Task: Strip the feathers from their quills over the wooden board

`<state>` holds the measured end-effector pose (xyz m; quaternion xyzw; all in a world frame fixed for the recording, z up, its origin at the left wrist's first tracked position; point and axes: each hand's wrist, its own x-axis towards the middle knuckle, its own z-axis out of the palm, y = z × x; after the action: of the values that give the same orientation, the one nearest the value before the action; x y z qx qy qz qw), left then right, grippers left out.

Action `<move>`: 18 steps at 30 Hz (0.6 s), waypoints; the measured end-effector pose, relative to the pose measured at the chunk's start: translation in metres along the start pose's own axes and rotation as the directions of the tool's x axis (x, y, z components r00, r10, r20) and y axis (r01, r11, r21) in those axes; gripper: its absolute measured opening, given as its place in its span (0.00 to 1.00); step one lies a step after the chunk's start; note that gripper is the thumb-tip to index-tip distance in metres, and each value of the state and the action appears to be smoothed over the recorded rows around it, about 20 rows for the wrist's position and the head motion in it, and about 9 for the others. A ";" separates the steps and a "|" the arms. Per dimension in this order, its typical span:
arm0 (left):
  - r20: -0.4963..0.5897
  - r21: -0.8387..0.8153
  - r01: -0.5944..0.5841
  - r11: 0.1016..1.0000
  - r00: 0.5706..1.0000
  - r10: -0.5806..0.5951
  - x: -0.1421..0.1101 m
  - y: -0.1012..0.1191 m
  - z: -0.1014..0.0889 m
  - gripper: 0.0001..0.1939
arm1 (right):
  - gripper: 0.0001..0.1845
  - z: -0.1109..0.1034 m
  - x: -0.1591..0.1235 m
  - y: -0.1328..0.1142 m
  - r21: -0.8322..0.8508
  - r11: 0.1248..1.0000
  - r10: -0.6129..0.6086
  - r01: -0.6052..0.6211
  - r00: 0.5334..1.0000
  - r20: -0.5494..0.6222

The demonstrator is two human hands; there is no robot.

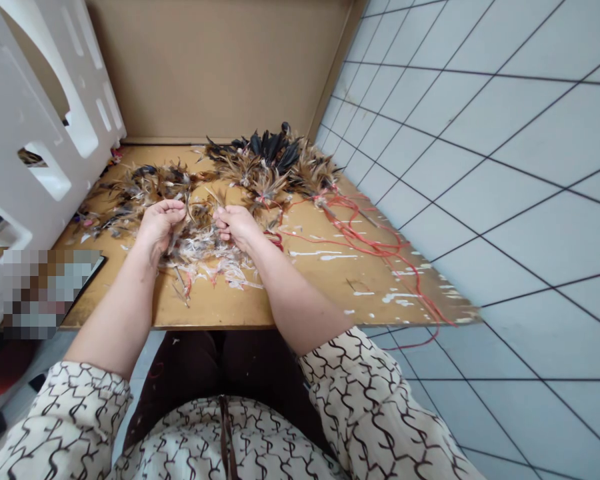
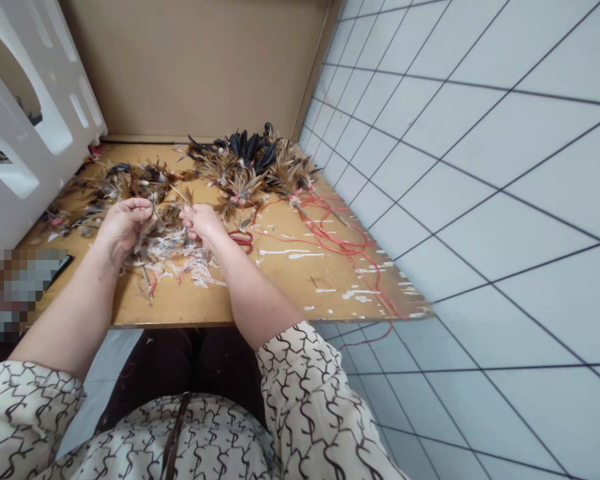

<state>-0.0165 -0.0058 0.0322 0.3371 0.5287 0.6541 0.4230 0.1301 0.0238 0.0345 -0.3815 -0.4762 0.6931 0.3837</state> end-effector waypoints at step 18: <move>0.259 0.783 -0.189 0.593 0.965 -0.034 -0.014 0.010 -0.014 0.15 | 0.14 0.001 -0.001 -0.001 -0.009 1.000 -0.009 0.009 1.000 -0.019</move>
<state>-0.0255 -0.0248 0.0392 0.5922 0.6937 0.3174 0.2595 0.1301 0.0227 0.0362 -0.3878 -0.4772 0.6857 0.3895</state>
